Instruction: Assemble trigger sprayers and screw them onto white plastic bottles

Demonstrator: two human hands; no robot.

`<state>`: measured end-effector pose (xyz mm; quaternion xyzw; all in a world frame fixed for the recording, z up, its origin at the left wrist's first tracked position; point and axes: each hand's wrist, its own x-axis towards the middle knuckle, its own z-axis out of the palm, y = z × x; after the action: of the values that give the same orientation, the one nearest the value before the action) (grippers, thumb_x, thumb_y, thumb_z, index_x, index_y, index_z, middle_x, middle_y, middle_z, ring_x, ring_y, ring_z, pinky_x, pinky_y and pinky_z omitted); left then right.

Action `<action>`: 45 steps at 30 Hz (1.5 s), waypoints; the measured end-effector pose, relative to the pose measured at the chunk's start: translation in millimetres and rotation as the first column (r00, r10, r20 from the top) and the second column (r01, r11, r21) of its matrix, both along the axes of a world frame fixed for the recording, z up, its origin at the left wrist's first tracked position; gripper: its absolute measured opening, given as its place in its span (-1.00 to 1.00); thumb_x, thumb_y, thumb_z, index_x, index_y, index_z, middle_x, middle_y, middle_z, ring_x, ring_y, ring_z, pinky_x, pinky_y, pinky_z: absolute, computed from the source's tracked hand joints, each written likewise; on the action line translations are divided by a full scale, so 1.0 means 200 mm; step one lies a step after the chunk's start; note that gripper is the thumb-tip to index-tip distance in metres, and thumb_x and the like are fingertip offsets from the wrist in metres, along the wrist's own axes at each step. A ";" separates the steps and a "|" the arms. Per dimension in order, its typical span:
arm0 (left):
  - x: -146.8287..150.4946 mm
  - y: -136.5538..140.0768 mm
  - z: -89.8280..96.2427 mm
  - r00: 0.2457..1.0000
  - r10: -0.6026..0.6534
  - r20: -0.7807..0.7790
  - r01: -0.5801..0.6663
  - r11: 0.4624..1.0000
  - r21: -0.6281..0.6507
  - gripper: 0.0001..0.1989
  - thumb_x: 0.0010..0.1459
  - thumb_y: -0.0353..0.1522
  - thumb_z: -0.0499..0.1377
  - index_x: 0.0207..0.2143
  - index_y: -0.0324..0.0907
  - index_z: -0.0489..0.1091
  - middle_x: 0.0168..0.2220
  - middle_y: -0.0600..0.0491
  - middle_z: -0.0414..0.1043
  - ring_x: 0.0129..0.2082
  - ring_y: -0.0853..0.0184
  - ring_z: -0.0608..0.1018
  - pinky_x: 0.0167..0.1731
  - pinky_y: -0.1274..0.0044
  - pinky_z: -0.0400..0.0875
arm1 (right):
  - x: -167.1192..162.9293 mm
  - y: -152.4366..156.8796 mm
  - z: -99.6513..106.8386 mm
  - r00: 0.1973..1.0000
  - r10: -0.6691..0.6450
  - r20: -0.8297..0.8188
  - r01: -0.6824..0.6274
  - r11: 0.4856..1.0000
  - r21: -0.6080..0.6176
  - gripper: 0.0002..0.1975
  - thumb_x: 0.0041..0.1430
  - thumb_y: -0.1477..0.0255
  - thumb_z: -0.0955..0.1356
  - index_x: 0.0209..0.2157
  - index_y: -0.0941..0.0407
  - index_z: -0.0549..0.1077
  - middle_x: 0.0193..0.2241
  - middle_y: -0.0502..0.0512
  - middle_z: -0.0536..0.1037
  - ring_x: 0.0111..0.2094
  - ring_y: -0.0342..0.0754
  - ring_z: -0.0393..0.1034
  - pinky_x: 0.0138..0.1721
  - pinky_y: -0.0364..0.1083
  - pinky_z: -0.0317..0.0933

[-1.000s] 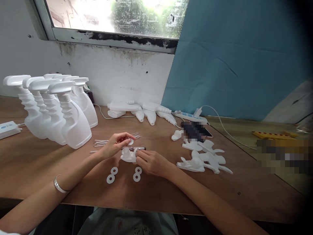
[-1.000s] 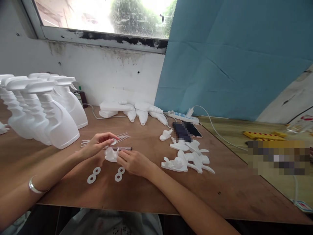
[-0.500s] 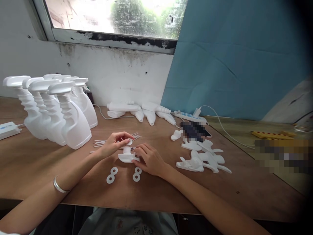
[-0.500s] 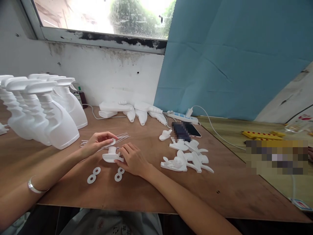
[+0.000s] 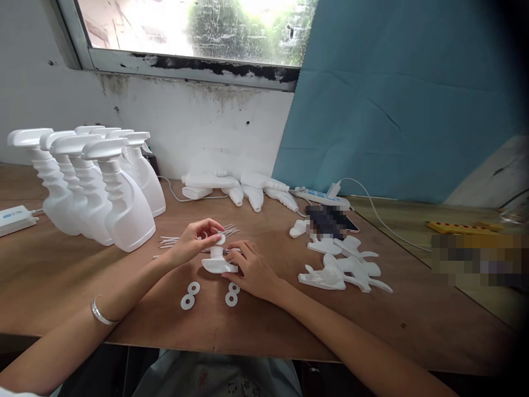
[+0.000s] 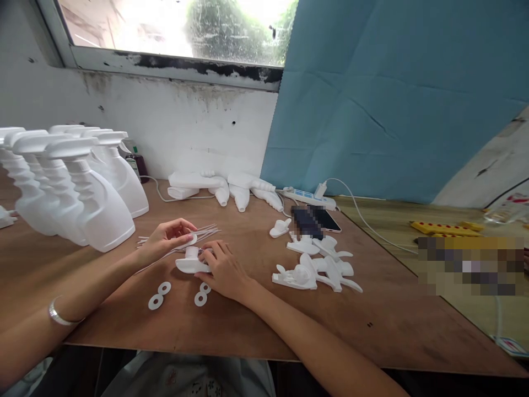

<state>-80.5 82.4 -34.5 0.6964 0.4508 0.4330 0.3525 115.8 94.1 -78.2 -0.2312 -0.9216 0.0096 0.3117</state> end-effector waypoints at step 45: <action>0.00 0.00 -0.05 0.881 -0.164 -0.443 0.293 0.926 0.240 -0.73 -0.10 -0.23 0.23 -0.42 -0.20 0.27 -0.38 0.07 0.37 -0.38 0.38 0.36 -0.36 0.57 0.23 | -0.01 -0.01 -0.03 0.996 -0.087 -0.024 0.088 0.995 0.036 -0.77 0.06 0.56 0.25 -0.20 0.12 0.22 -0.38 0.05 0.41 -0.37 -0.06 0.36 -0.41 -0.15 0.20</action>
<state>-79.5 82.4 -44.9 0.8663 0.3581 0.2934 0.1877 114.2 91.4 -84.9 -0.2654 -0.9070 -0.0185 0.3266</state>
